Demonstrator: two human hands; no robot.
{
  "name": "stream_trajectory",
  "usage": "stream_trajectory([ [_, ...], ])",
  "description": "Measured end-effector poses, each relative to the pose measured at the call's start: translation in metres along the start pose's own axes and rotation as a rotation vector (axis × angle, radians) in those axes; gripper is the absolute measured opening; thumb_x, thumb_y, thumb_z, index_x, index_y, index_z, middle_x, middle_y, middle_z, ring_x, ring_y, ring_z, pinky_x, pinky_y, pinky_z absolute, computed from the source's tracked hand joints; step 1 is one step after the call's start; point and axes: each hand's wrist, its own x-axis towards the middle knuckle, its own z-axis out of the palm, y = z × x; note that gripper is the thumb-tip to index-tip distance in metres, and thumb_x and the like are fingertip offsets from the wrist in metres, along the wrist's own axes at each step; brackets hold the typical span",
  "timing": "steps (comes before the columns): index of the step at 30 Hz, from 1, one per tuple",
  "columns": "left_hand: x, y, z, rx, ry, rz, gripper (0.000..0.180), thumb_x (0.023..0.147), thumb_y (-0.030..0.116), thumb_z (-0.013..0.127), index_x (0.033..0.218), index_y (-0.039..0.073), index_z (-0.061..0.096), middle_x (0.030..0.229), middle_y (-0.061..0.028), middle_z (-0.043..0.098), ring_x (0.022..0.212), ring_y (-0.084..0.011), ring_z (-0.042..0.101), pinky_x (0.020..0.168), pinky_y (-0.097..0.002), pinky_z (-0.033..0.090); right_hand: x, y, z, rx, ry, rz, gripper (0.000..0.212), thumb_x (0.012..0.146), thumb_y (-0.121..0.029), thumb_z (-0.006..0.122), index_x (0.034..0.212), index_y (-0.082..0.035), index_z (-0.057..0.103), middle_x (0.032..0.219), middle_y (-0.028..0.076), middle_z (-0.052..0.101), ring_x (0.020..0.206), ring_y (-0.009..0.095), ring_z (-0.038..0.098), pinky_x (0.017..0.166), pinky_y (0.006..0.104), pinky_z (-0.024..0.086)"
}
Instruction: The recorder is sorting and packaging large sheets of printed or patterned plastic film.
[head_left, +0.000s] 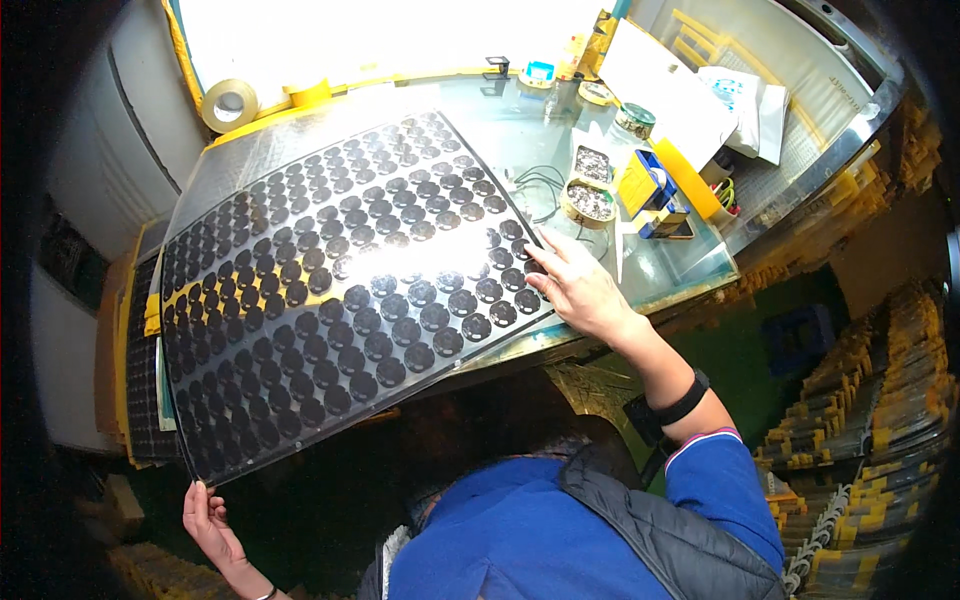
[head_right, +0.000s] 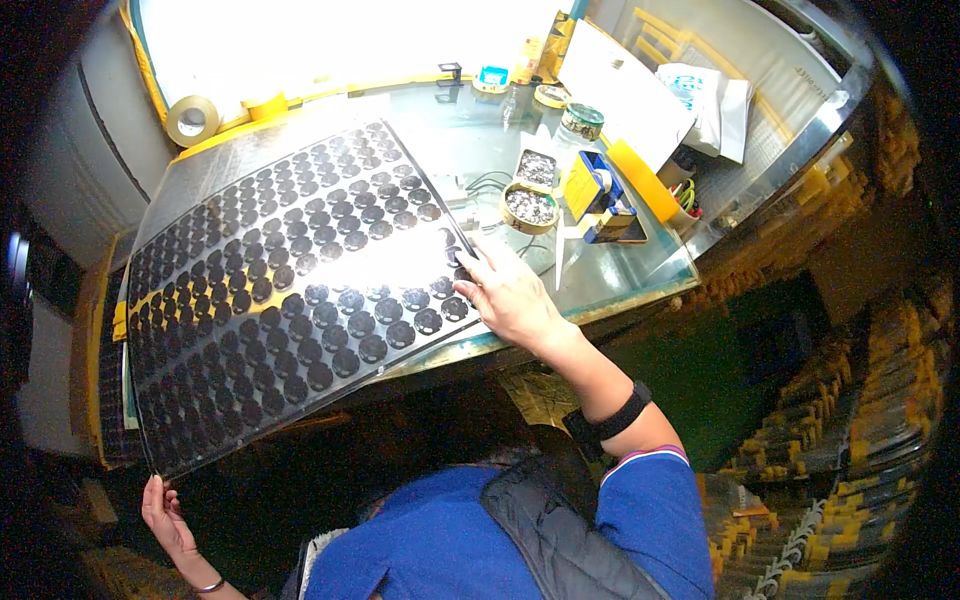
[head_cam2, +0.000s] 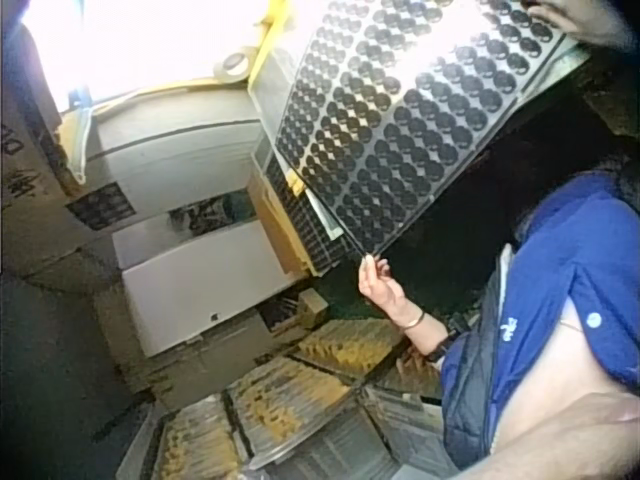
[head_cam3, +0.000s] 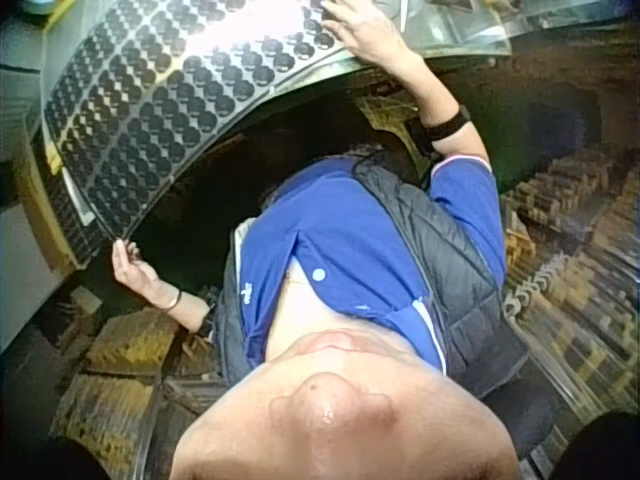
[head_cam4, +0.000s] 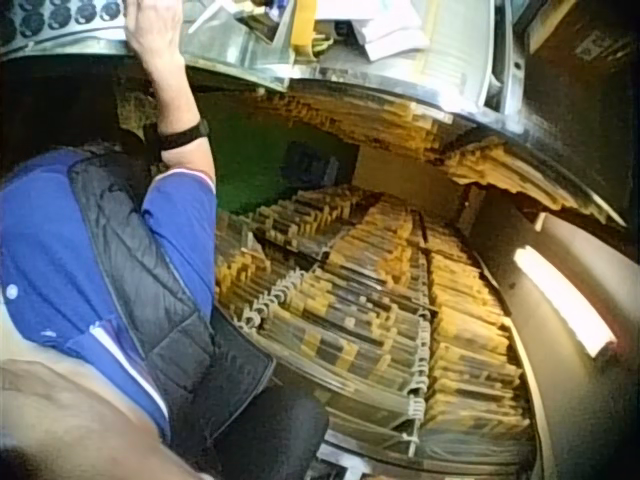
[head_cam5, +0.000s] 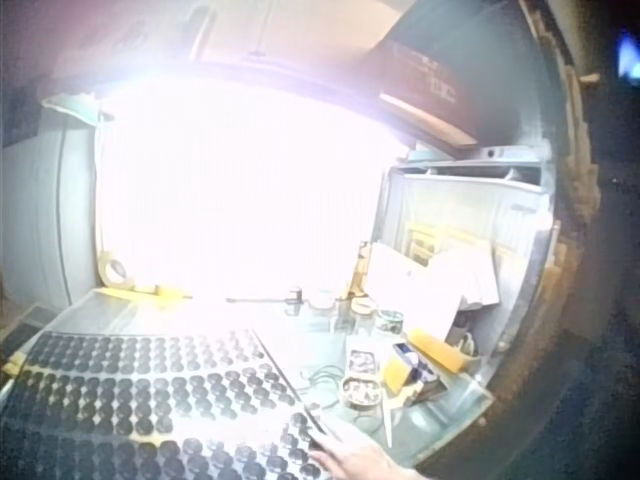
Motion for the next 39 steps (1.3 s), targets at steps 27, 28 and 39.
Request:
stream_trajectory([
  [27,0.012,0.035,0.026,-0.096,-0.207,-0.164,0.012,0.079,0.020,0.058,0.082,0.008,0.059,0.070,-0.0010,0.059,0.056,-0.0109,0.056,0.044,-0.0232,0.044,0.025,0.042,0.002,0.760,-0.145,0.666,0.013,0.077,-0.017,0.065,0.073,-0.006,0.059,0.062,-0.006,0.051,0.054,0.002,0.041,0.047,0.0186,0.030],
  [28,0.018,0.038,0.027,-0.042,-0.230,-0.208,0.014,0.080,0.023,0.059,0.082,0.009,0.060,0.071,0.0002,0.061,0.056,-0.0093,0.056,0.044,-0.0225,0.045,0.022,0.041,-0.001,0.814,-0.137,0.664,0.012,0.078,-0.017,0.064,0.075,-0.006,0.059,0.062,-0.007,0.051,0.052,0.001,0.041,0.046,0.0181,0.029],
  [39,0.020,0.052,-0.035,0.241,-0.471,-0.131,0.015,0.078,0.012,0.064,0.065,0.005,0.061,0.058,0.0057,0.052,0.051,-0.0013,0.045,0.045,-0.0158,0.030,0.007,-0.002,-0.051,1.525,-0.282,0.794,0.029,0.078,-0.016,0.062,0.100,0.000,0.049,0.083,0.006,0.056,0.065,0.012,0.058,0.060,0.0210,0.051],
])
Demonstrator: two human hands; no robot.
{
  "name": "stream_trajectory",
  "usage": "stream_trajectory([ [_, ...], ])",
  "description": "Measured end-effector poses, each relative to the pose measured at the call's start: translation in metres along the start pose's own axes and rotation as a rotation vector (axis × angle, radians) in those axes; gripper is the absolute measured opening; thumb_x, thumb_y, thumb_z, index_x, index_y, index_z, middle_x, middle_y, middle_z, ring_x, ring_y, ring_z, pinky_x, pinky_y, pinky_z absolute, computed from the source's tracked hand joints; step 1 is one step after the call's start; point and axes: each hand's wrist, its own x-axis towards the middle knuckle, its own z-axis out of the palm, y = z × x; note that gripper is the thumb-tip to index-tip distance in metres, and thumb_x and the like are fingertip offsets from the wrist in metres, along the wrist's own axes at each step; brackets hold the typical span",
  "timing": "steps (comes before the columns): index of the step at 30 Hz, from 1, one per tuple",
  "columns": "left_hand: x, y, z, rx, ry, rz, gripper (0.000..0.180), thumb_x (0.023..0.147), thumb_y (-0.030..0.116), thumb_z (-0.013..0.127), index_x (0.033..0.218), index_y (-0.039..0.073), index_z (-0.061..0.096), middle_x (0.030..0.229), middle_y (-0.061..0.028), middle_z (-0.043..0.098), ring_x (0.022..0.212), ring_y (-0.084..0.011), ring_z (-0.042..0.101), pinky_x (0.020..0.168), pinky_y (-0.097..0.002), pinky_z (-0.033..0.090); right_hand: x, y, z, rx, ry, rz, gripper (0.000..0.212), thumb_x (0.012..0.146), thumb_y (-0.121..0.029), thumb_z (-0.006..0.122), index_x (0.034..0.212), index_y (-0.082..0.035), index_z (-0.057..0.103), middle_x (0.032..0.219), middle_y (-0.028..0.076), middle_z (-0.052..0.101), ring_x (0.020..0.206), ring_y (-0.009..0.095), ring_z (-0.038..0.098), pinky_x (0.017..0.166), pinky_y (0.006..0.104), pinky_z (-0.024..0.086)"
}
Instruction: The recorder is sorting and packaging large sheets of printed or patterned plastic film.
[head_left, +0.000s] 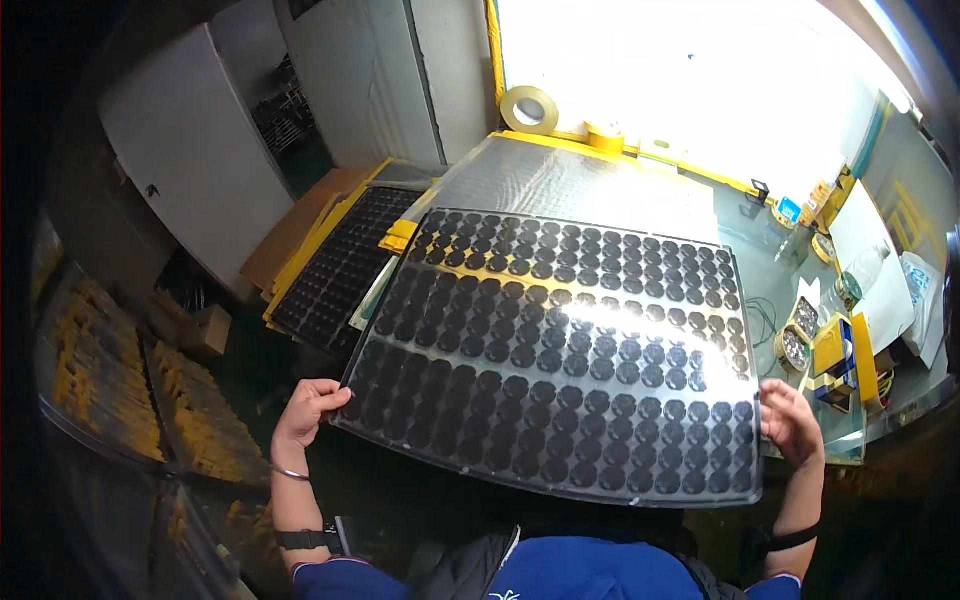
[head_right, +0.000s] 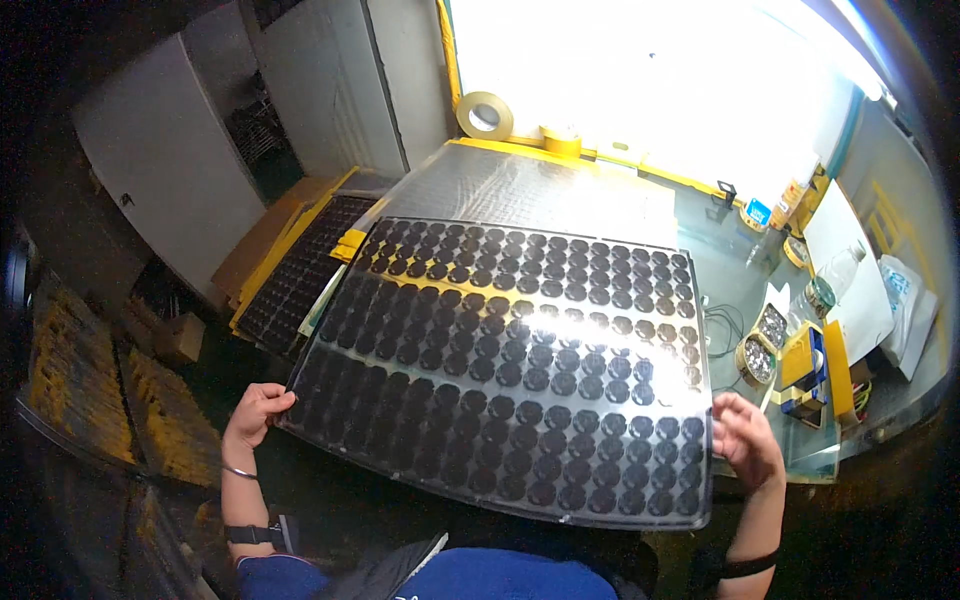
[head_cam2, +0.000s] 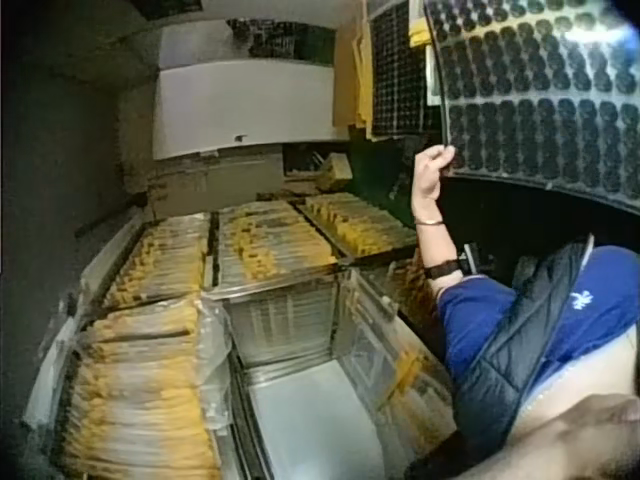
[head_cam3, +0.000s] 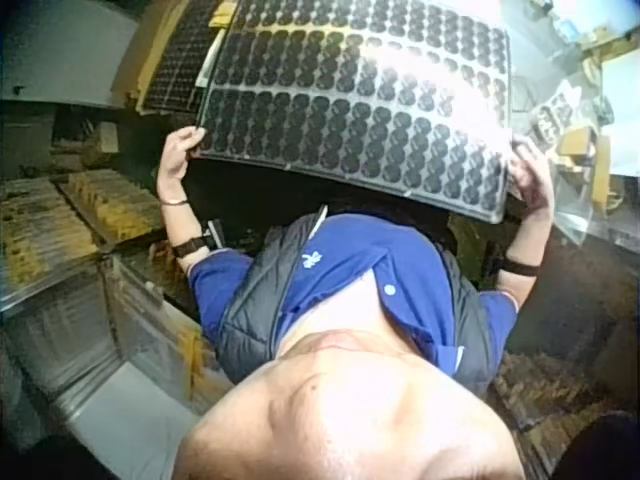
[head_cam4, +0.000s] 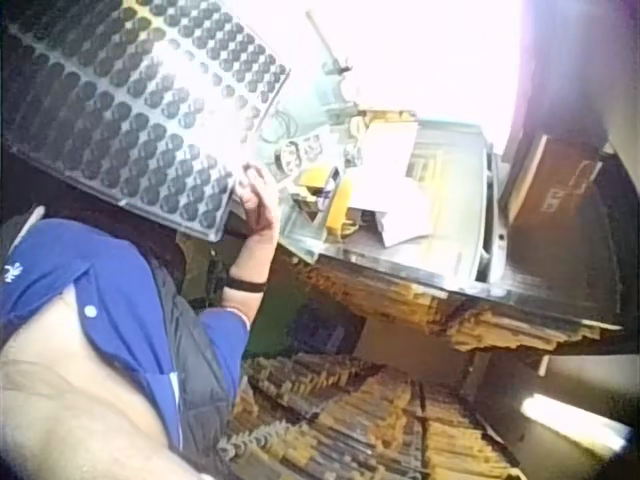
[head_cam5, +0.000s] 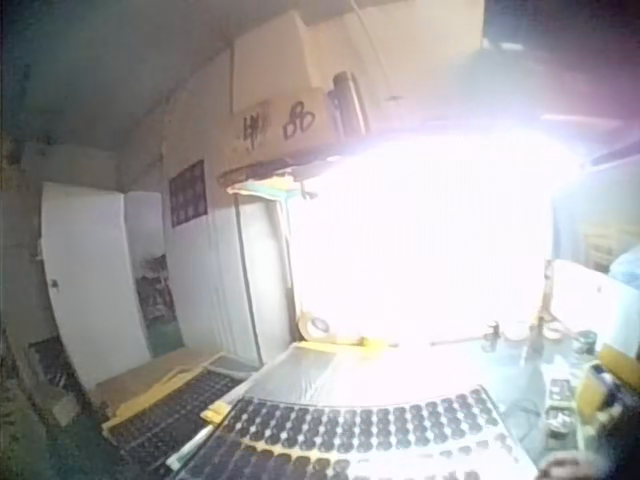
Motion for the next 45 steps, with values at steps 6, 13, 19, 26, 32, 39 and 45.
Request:
stream_trajectory([
  [6,0.014,0.016,-0.006,0.230,-0.232,-0.108,0.022,0.079,0.022,0.065,0.067,0.004,0.059,0.058,0.0038,0.052,0.051,-0.0031,0.046,0.046,-0.0191,0.040,0.044,-0.002,-0.014,-0.187,0.006,0.009,0.033,0.087,-0.019,0.053,0.110,0.004,0.045,0.093,0.009,0.059,0.072,0.013,0.061,0.060,0.0212,0.053],
  [13,0.096,0.070,0.027,0.512,0.164,0.176,0.027,0.083,0.023,0.059,0.089,-0.003,0.059,0.075,-0.0092,0.062,0.066,-0.0145,0.061,0.055,-0.0253,0.048,0.056,0.009,0.006,-0.389,0.041,-0.201,0.019,0.085,-0.017,0.057,0.099,-0.005,0.055,0.078,0.000,0.060,0.060,0.006,0.057,0.049,0.0226,0.052],
  [19,0.168,0.062,0.044,0.474,0.181,0.220,0.044,0.083,0.027,0.059,0.111,-0.006,0.052,0.103,-0.0156,0.060,0.091,-0.0207,0.059,0.077,-0.0331,0.046,0.044,0.020,0.016,-0.284,0.160,-0.366,0.015,0.087,-0.017,0.054,0.096,-0.005,0.056,0.076,0.002,0.060,0.056,0.008,0.057,0.044,0.0215,0.051],
  [26,0.192,0.064,0.044,0.065,0.107,0.367,0.015,0.079,0.014,0.063,0.084,0.000,0.065,0.073,-0.0018,0.061,0.065,-0.0101,0.054,0.061,-0.0242,0.042,0.034,0.023,0.005,-0.191,0.184,-0.367,0.014,0.087,-0.014,0.054,0.095,-0.003,0.054,0.073,0.000,0.057,0.057,0.007,0.055,0.044,0.0210,0.050],
  [32,0.139,0.088,0.047,-0.001,0.041,0.242,0.030,0.085,0.021,0.057,0.108,0.002,0.055,0.096,0.0002,0.057,0.085,-0.0070,0.052,0.069,-0.0231,0.041,0.053,0.029,-0.003,-0.226,0.248,-0.156,0.022,0.086,-0.023,0.056,0.100,-0.006,0.055,0.085,0.000,0.056,0.074,0.008,0.055,0.056,0.0257,0.052],
  [39,0.088,-0.002,-0.026,0.240,0.663,0.262,0.054,0.081,0.037,0.062,0.114,-0.001,0.044,0.107,-0.0108,0.050,0.094,-0.0160,0.050,0.081,-0.0270,0.040,0.054,0.027,-0.004,-0.078,0.194,-0.132,0.021,0.086,-0.020,0.055,0.098,-0.002,0.056,0.084,0.002,0.056,0.067,0.008,0.055,0.060,0.0288,0.056],
  [45,0.022,0.004,0.043,-0.235,0.092,-0.013,0.048,0.084,0.049,0.049,0.101,0.004,0.053,0.088,-0.0049,0.062,0.075,-0.0106,0.059,0.059,-0.0215,0.048,0.055,0.026,-0.007,-0.043,0.113,-0.108,0.021,0.085,-0.017,0.056,0.101,-0.003,0.055,0.087,0.000,0.056,0.074,0.009,0.057,0.061,0.0302,0.057],
])
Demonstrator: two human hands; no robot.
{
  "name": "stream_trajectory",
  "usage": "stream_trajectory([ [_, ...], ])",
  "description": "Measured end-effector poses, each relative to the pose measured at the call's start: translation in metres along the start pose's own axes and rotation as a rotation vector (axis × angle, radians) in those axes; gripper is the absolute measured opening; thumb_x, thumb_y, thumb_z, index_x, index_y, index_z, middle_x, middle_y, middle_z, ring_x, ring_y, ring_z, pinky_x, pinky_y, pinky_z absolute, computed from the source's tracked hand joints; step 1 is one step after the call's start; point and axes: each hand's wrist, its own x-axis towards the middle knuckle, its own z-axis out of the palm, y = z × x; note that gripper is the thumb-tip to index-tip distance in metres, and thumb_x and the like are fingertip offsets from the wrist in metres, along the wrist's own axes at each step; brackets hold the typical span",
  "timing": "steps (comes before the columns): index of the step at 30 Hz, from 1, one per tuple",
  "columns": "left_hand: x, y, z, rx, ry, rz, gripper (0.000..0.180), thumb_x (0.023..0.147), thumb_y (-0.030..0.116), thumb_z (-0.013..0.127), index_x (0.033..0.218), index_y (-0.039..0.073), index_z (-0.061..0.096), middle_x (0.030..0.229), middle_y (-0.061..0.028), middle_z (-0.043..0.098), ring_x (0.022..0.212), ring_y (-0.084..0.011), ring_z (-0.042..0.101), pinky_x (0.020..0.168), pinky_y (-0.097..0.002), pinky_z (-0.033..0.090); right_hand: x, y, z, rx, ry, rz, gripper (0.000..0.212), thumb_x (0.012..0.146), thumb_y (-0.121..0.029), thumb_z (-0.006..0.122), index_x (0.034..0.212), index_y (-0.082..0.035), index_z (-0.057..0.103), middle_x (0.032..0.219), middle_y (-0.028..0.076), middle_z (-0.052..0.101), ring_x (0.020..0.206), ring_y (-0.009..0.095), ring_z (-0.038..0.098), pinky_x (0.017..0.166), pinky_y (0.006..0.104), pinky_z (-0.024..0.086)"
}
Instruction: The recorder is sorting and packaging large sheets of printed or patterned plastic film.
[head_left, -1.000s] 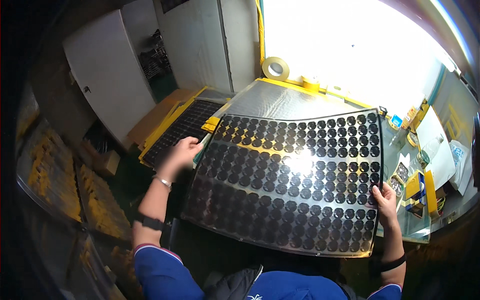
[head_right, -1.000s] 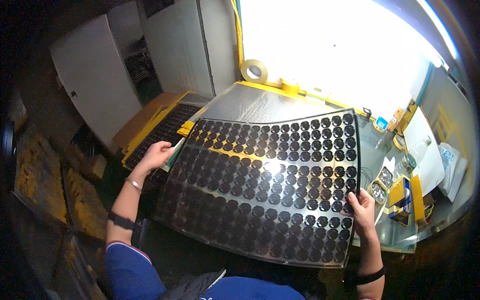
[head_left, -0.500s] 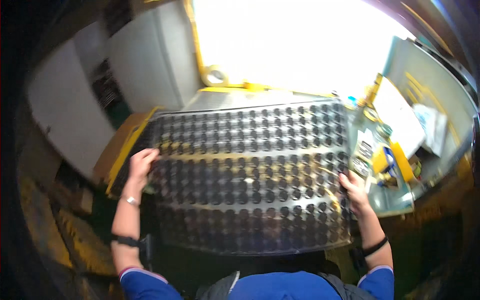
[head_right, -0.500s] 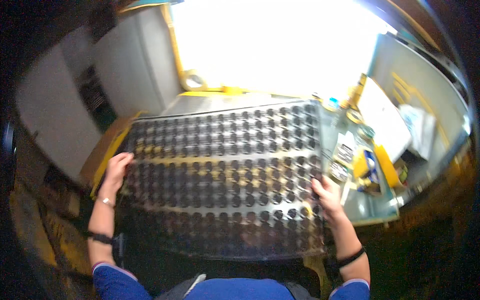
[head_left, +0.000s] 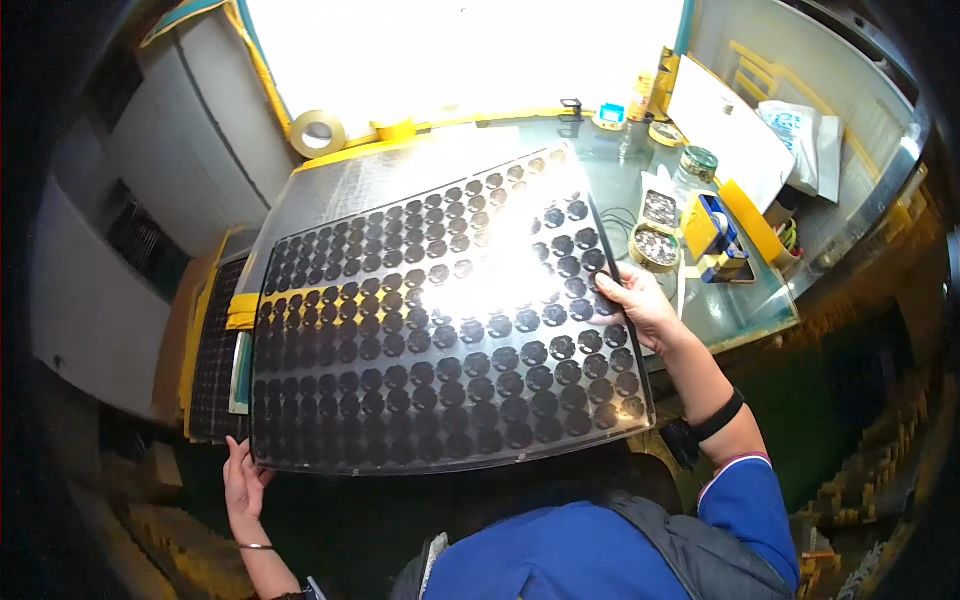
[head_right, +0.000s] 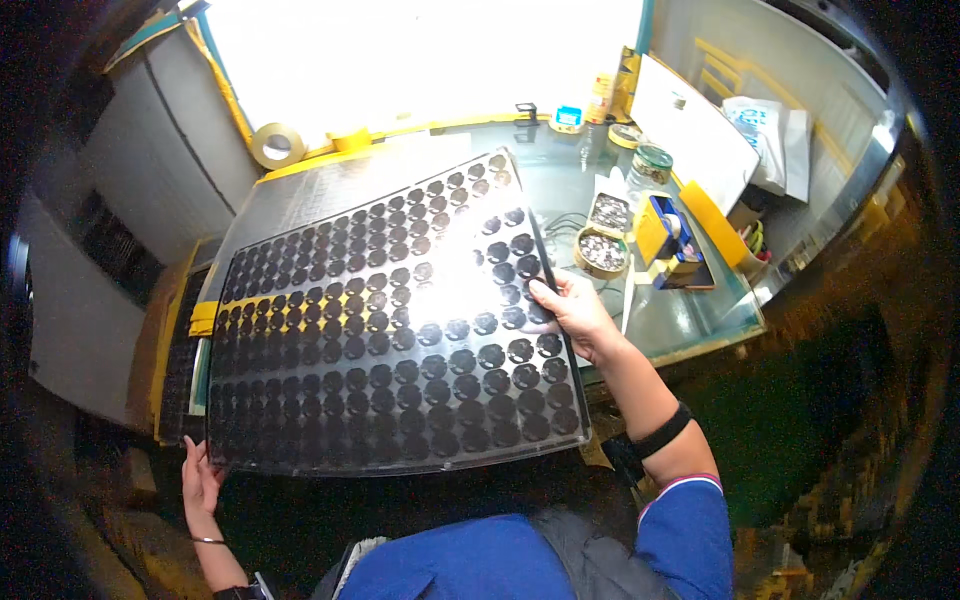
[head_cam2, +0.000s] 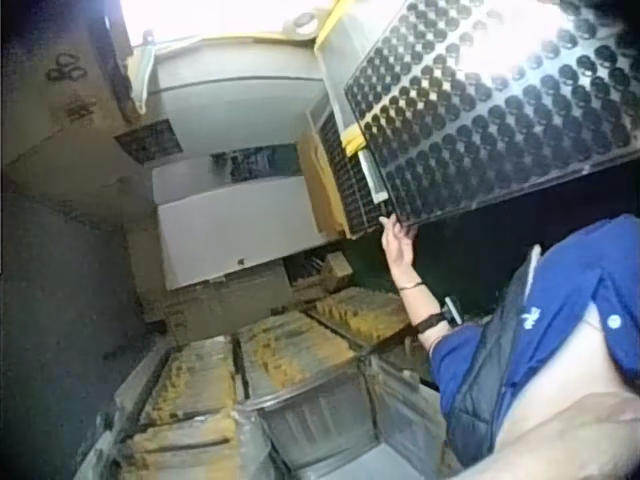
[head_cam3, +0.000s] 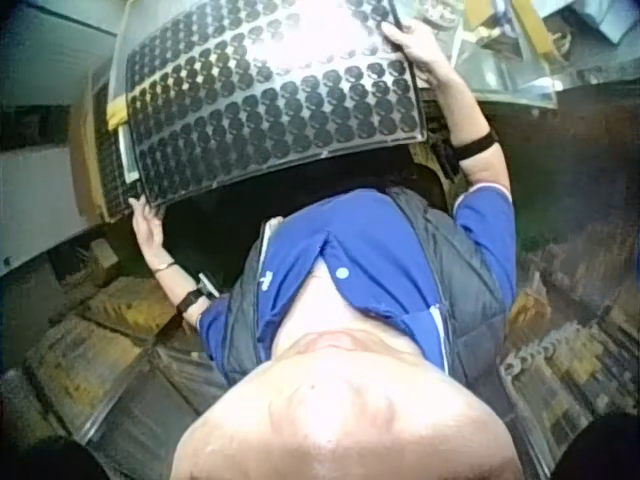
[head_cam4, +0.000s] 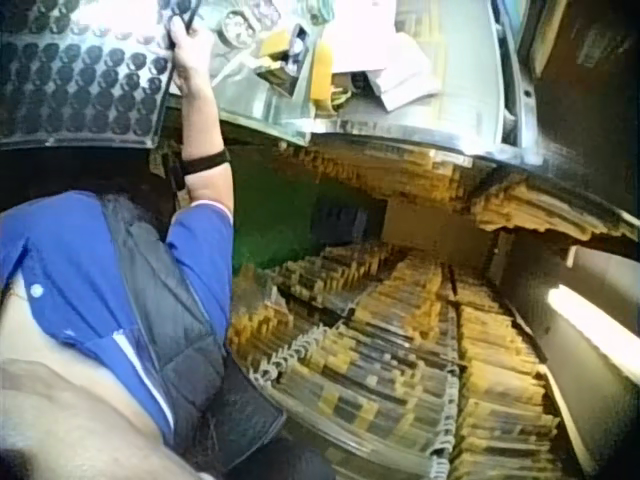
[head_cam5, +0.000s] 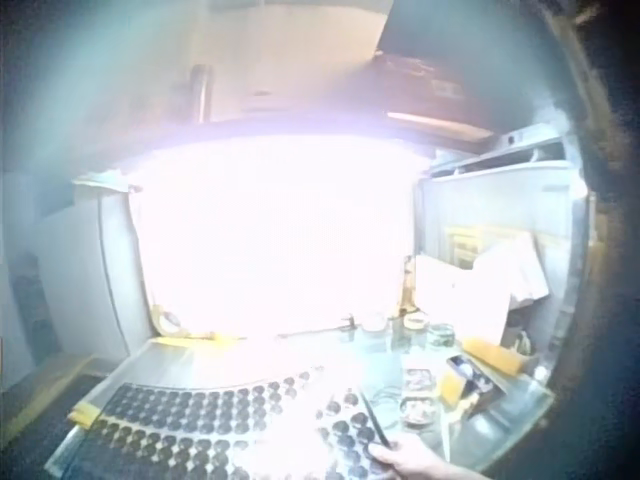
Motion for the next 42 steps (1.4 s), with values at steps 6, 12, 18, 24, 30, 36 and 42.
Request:
stream_trajectory([
  [6,0.006,0.020,0.006,0.081,-0.150,-0.050,0.018,0.084,0.022,0.057,0.090,0.005,0.057,0.073,-0.0027,0.063,0.056,-0.0083,0.061,0.038,-0.0193,0.048,-0.006,0.010,-0.013,0.032,-0.047,-0.070,0.027,0.087,-0.017,0.055,0.107,0.002,0.054,0.092,0.003,0.060,0.077,0.007,0.057,0.068,0.0211,0.048],
  [12,0.000,0.040,0.021,0.217,-0.055,0.064,0.012,0.084,0.015,0.056,0.089,0.004,0.055,0.073,-0.0026,0.060,0.055,-0.0135,0.062,0.038,-0.0209,0.050,-0.008,0.020,-0.015,0.112,0.065,-0.224,0.032,0.088,-0.014,0.054,0.115,0.002,0.049,0.099,0.004,0.058,0.086,0.007,0.055,0.074,0.0227,0.047],
  [18,0.006,0.009,-0.031,0.121,0.194,0.206,0.010,0.084,0.018,0.057,0.086,0.009,0.056,0.074,0.0012,0.056,0.052,-0.0091,0.055,0.036,-0.0172,0.038,-0.008,0.025,-0.002,-0.040,0.107,-0.368,0.035,0.089,-0.009,0.049,0.118,0.007,0.042,0.111,0.017,0.052,0.101,0.023,0.054,0.087,0.0303,0.046],
  [24,0.021,-0.014,-0.122,-0.228,0.460,0.294,0.004,0.084,0.011,0.058,0.087,0.009,0.056,0.072,0.0033,0.054,0.059,-0.0056,0.048,0.045,-0.0162,0.035,-0.018,0.017,0.001,-0.040,0.114,-0.337,0.031,0.089,-0.011,0.049,0.116,0.005,0.044,0.106,0.015,0.053,0.096,0.020,0.056,0.085,0.0282,0.047],
  [30,0.068,-0.028,-0.165,-0.660,0.648,0.504,0.013,0.080,-0.004,0.055,0.089,0.004,0.052,0.082,-0.0023,0.051,0.073,-0.0131,0.053,0.066,-0.0315,0.054,-0.017,0.023,-0.002,-0.065,0.138,-0.340,0.028,0.089,-0.009,0.050,0.113,0.004,0.047,0.106,0.014,0.054,0.092,0.018,0.058,0.082,0.0266,0.048],
  [36,0.130,-0.043,-0.143,-0.750,0.794,0.479,0.012,0.081,-0.005,0.048,0.090,0.003,0.047,0.079,-0.0036,0.044,0.070,-0.0128,0.051,0.064,-0.0360,0.059,-0.024,0.040,-0.008,-0.354,0.258,-0.452,0.020,0.088,-0.006,0.049,0.105,0.004,0.052,0.100,0.011,0.057,0.086,0.015,0.058,0.076,0.0254,0.049],
  [42,0.171,-0.118,-0.100,-0.663,0.750,0.163,0.028,0.077,-0.003,0.052,0.102,0.007,0.043,0.092,-0.0086,0.050,0.075,-0.0248,0.059,0.055,-0.0361,0.057,-0.023,0.040,-0.004,-0.516,0.336,-0.479,0.018,0.089,-0.007,0.049,0.104,0.002,0.054,0.097,0.008,0.058,0.081,0.013,0.058,0.073,0.0219,0.047],
])
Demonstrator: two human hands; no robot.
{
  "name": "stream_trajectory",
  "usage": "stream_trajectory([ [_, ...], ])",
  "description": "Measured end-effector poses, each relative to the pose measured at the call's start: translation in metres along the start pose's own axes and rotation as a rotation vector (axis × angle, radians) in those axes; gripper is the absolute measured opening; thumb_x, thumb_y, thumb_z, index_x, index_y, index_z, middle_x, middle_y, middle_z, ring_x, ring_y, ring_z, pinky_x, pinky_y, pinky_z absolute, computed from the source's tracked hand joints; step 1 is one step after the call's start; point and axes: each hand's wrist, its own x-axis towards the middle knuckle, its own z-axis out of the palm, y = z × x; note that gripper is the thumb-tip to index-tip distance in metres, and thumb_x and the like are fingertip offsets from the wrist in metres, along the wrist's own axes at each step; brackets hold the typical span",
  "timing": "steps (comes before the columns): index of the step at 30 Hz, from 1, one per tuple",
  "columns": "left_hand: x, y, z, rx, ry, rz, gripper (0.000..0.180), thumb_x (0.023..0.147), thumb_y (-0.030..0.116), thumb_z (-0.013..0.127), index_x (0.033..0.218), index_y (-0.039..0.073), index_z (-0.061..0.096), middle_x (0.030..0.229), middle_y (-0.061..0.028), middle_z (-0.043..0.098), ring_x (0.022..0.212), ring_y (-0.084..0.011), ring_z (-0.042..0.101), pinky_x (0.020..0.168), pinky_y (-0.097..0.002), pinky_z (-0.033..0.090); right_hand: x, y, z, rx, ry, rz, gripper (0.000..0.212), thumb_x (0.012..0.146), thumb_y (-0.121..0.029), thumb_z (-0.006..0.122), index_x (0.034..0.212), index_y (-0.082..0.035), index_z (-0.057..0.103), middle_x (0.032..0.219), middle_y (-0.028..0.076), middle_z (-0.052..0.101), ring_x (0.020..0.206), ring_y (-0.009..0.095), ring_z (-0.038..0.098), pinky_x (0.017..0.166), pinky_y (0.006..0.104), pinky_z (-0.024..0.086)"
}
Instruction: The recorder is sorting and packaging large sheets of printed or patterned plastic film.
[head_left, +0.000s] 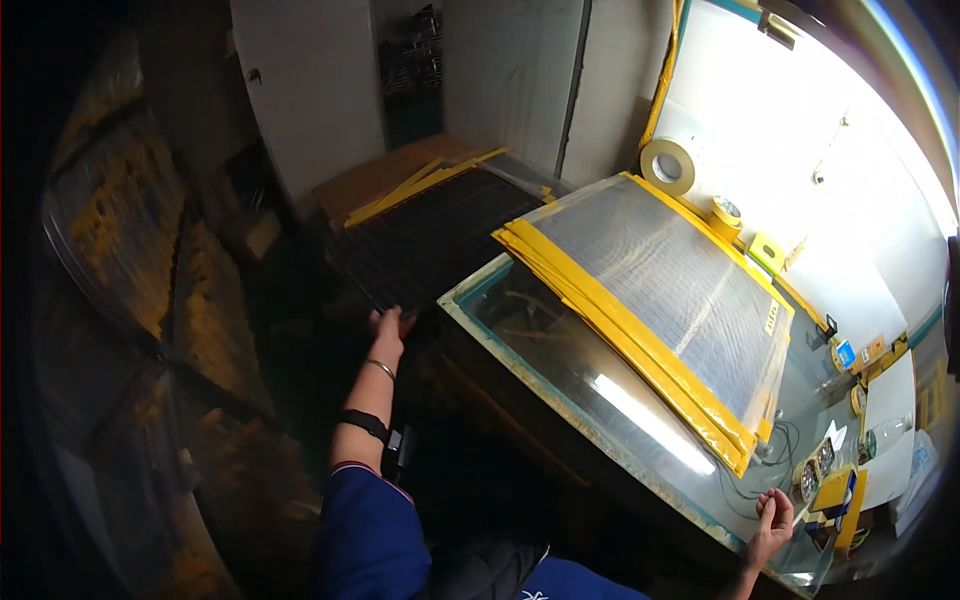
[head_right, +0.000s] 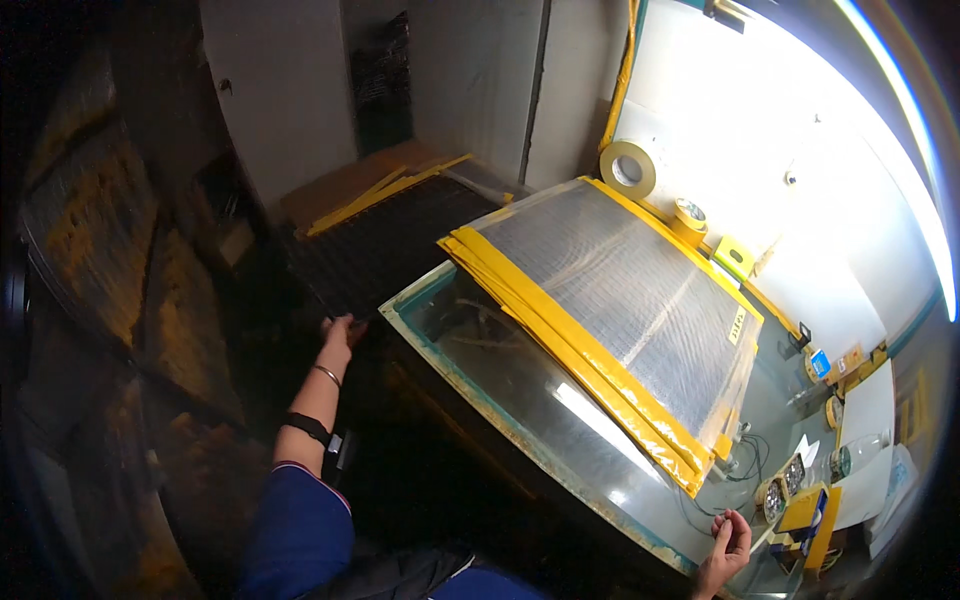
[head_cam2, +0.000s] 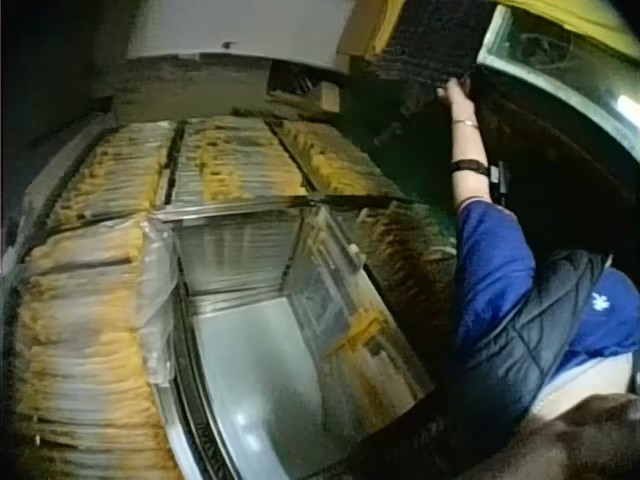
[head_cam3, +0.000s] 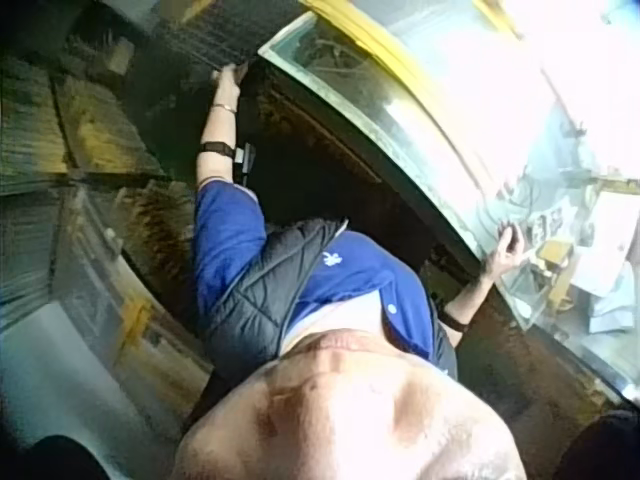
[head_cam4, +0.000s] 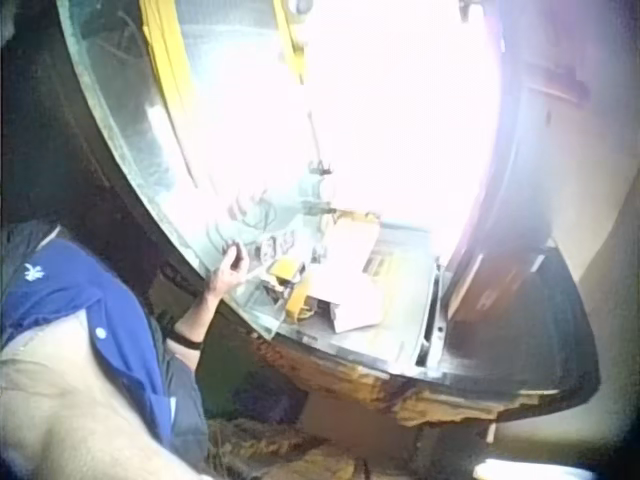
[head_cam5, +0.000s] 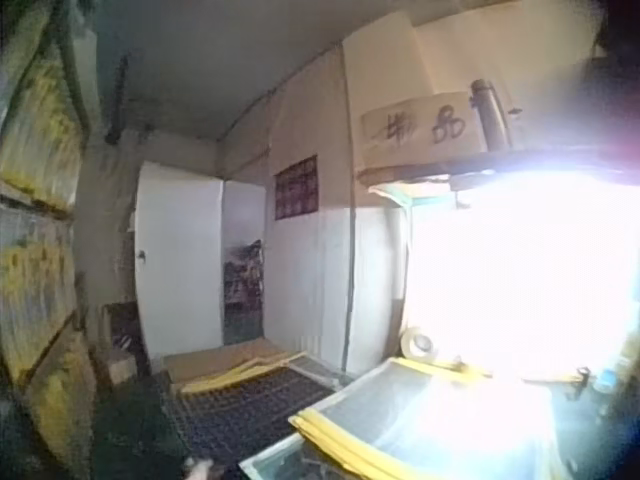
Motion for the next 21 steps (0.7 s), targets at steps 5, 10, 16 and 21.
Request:
stream_trajectory([
  [5,0.008,-0.040,-0.012,0.191,0.114,-0.145,0.034,0.074,0.002,0.059,0.103,0.000,0.042,0.092,-0.0122,0.051,0.070,-0.0271,0.058,0.061,-0.0412,0.055,0.005,0.005,-0.004,-0.029,0.003,0.007,0.018,0.088,-0.006,0.049,0.104,0.001,0.054,0.096,0.007,0.058,0.078,0.012,0.057,0.070,0.0205,0.047],
  [10,0.020,-0.044,-0.044,0.559,-0.029,-0.038,0.037,0.069,0.021,0.070,0.090,-0.005,0.053,0.083,-0.0130,0.057,0.068,-0.0239,0.059,0.057,-0.0346,0.050,0.006,0.012,-0.006,-0.056,-0.010,-0.012,0.017,0.089,-0.006,0.049,0.103,0.001,0.055,0.094,0.007,0.058,0.079,0.011,0.057,0.071,0.0210,0.047],
  [16,0.021,-0.036,-0.051,1.051,0.226,0.141,0.037,0.068,0.030,0.073,0.071,-0.005,0.060,0.077,-0.0120,0.061,0.069,-0.0159,0.056,0.058,-0.0346,0.044,0.006,0.011,-0.007,-0.101,-0.004,-0.020,0.017,0.088,-0.007,0.049,0.102,0.001,0.055,0.094,0.006,0.058,0.078,0.010,0.056,0.070,0.0204,0.046],
  [21,0.063,-0.057,-0.058,0.349,0.023,-0.164,0.029,0.078,0.024,0.065,0.092,-0.002,0.059,0.084,-0.0115,0.061,0.072,-0.0251,0.059,0.070,-0.0371,0.048,0.006,0.009,-0.004,-0.080,-0.001,-0.015,0.016,0.088,-0.007,0.049,0.101,0.001,0.055,0.093,0.006,0.058,0.078,0.010,0.056,0.070,0.0201,0.046],
])
